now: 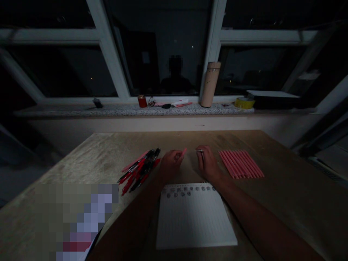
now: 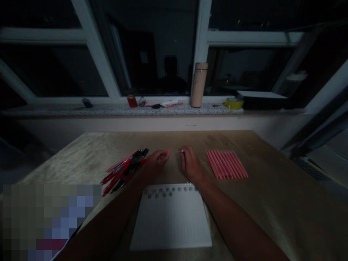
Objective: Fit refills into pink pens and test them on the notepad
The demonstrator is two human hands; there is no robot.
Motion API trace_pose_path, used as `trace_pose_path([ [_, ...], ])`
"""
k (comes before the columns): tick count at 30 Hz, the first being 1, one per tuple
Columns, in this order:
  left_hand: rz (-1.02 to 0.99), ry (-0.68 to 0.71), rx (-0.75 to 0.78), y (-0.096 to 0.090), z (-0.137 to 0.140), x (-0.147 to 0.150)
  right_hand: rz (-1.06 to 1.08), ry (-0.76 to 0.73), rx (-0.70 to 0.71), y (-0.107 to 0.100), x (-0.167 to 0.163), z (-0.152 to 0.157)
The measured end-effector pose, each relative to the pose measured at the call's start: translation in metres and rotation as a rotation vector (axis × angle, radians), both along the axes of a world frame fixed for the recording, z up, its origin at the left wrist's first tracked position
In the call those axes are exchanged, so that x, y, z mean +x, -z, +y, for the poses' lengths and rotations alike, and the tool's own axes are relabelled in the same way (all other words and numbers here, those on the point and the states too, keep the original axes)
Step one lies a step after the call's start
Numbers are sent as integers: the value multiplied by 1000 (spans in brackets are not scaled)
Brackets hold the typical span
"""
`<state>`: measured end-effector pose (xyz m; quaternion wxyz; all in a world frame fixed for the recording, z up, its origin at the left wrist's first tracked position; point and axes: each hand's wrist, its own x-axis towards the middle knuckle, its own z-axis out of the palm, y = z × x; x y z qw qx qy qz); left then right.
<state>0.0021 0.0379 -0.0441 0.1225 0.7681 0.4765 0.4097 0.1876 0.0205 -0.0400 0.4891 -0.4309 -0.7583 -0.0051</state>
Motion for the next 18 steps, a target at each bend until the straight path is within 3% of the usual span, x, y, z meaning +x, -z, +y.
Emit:
trace_pose_path([
  [5,62,46,63,2,1,2,113,-39,49,1,-3,-4],
  [18,99,179,40,2,0,0,205,9,-56,4,-8,-9],
])
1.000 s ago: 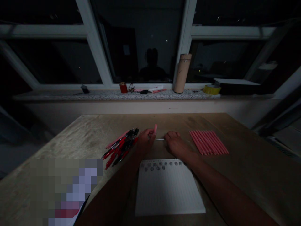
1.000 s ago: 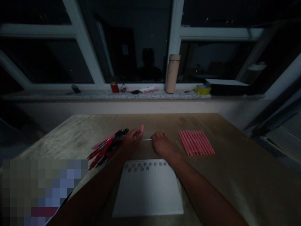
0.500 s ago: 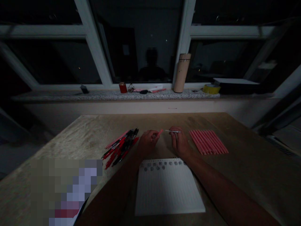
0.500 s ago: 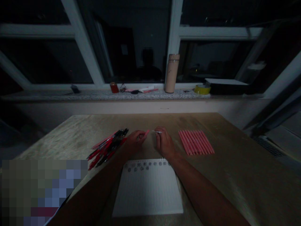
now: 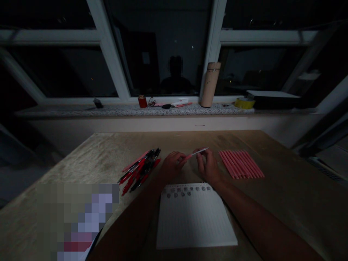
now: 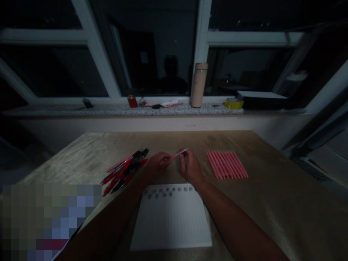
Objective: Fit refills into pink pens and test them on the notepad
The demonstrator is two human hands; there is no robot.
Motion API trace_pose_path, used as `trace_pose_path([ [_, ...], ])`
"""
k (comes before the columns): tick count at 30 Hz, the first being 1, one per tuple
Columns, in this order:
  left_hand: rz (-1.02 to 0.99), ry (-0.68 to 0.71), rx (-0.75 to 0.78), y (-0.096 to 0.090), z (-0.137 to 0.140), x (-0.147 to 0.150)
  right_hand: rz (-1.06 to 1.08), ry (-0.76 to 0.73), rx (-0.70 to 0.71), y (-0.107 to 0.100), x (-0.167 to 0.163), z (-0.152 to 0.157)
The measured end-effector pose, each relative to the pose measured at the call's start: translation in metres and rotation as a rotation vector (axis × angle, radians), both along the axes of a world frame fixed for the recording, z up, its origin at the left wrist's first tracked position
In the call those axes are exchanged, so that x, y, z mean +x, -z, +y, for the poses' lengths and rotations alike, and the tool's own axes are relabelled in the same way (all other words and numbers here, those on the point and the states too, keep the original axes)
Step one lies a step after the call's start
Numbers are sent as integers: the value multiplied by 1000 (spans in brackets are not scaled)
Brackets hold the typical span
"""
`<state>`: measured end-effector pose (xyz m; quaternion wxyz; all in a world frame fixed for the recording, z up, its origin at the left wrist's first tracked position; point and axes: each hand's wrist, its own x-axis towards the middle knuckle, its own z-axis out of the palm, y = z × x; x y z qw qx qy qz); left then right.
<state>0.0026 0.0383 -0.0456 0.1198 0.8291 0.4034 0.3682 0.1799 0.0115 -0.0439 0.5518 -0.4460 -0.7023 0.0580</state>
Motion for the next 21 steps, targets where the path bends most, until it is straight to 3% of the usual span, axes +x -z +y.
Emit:
trace_pose_path([
  [5,-43,25,-43,3,0,0,-7,-30,-49,2,0,3],
  [11,-69,14,-91,-2,-5,1,-68,-68,21,4,2,6],
  [21,-86,137,-15,-2,-5,3,-255,-104,57,-4,2,3],
])
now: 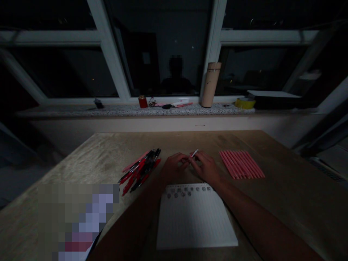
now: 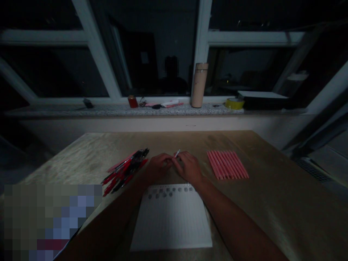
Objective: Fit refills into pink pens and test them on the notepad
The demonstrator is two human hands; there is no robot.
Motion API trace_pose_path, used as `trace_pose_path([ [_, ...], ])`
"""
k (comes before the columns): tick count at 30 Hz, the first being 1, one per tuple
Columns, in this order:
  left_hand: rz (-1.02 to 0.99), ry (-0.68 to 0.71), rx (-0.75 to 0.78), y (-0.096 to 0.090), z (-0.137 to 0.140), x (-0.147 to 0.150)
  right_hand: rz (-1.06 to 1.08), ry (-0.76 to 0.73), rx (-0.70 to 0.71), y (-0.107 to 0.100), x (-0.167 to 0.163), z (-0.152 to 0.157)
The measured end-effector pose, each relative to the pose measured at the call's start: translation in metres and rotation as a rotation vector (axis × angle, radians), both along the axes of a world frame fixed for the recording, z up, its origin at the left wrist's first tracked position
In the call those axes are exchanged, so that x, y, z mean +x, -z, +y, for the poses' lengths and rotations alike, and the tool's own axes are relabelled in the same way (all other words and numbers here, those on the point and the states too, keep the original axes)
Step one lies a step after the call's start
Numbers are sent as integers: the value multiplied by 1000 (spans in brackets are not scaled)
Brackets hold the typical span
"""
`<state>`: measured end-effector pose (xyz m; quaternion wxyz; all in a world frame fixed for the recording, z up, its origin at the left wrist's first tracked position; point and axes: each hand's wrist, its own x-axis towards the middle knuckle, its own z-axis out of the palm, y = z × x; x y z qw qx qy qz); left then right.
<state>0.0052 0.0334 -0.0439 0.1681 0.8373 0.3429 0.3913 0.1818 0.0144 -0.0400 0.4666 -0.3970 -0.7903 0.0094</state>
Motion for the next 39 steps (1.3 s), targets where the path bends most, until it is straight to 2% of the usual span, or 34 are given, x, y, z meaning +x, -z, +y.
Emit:
trace_pose_path([
  [2,24,-22,49,1,2,-1,20,30,-9,0,0,0],
  [5,40,-198,135,5,9,-8,63,86,-15,0,-1,-1],
  [8,78,-393,96,9,16,-16,77,118,-19,1,0,0],
  [10,142,-433,40,11,19,-18,72,124,-25,1,0,0],
  [19,447,-377,7,14,10,-11,36,109,-36,-1,-1,-1],
  [25,473,-344,-2,10,12,-11,25,101,-38,2,-1,-1],
  [33,559,-262,65,2,7,-13,22,72,-7,3,-1,0],
  [39,582,-268,83,3,10,-15,27,62,1,0,-2,-2],
])
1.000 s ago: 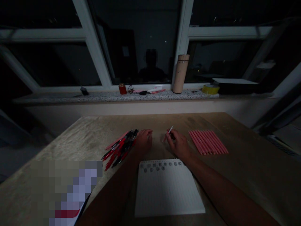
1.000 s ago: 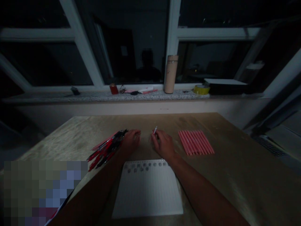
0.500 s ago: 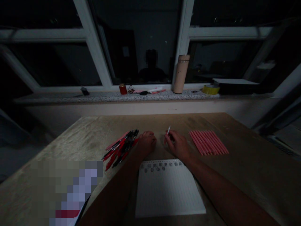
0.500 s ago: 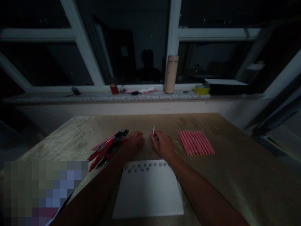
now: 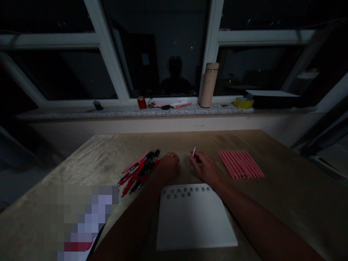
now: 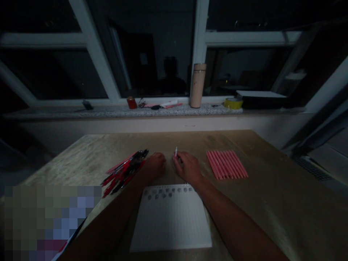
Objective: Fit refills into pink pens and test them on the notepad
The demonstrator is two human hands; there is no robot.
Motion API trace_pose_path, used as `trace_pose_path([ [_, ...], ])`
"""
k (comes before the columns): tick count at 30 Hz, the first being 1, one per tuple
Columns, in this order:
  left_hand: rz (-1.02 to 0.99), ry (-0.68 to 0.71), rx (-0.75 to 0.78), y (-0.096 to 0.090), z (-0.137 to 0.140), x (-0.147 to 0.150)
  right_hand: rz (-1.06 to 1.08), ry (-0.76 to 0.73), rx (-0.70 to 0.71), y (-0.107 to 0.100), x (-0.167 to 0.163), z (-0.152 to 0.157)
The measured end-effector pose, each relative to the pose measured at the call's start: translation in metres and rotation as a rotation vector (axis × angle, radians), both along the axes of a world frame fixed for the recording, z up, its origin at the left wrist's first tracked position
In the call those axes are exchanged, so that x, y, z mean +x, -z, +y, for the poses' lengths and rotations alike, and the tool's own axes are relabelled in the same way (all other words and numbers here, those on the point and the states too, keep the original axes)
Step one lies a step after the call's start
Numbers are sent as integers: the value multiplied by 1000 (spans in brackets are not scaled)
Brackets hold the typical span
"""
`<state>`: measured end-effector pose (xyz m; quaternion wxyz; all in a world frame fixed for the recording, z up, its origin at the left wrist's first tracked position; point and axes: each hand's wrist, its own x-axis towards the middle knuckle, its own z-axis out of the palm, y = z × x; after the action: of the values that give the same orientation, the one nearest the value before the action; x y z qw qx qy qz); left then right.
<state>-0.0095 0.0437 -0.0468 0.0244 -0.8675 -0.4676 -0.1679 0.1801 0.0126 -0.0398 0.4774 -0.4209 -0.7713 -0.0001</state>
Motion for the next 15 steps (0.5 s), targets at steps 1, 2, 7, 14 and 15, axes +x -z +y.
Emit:
trace_pose_path([
  [1,-7,3,3,1,1,0,0,-2,-1,-1,0,0],
  [2,-11,4,2,1,2,0,0,-4,1,-1,0,-1],
  [7,-12,-11,-20,4,6,2,-13,2,8,-1,0,-1],
  [14,-50,-13,8,8,5,1,-6,-15,8,0,0,0],
  [15,-48,-18,5,8,5,1,-6,-18,9,0,0,0],
])
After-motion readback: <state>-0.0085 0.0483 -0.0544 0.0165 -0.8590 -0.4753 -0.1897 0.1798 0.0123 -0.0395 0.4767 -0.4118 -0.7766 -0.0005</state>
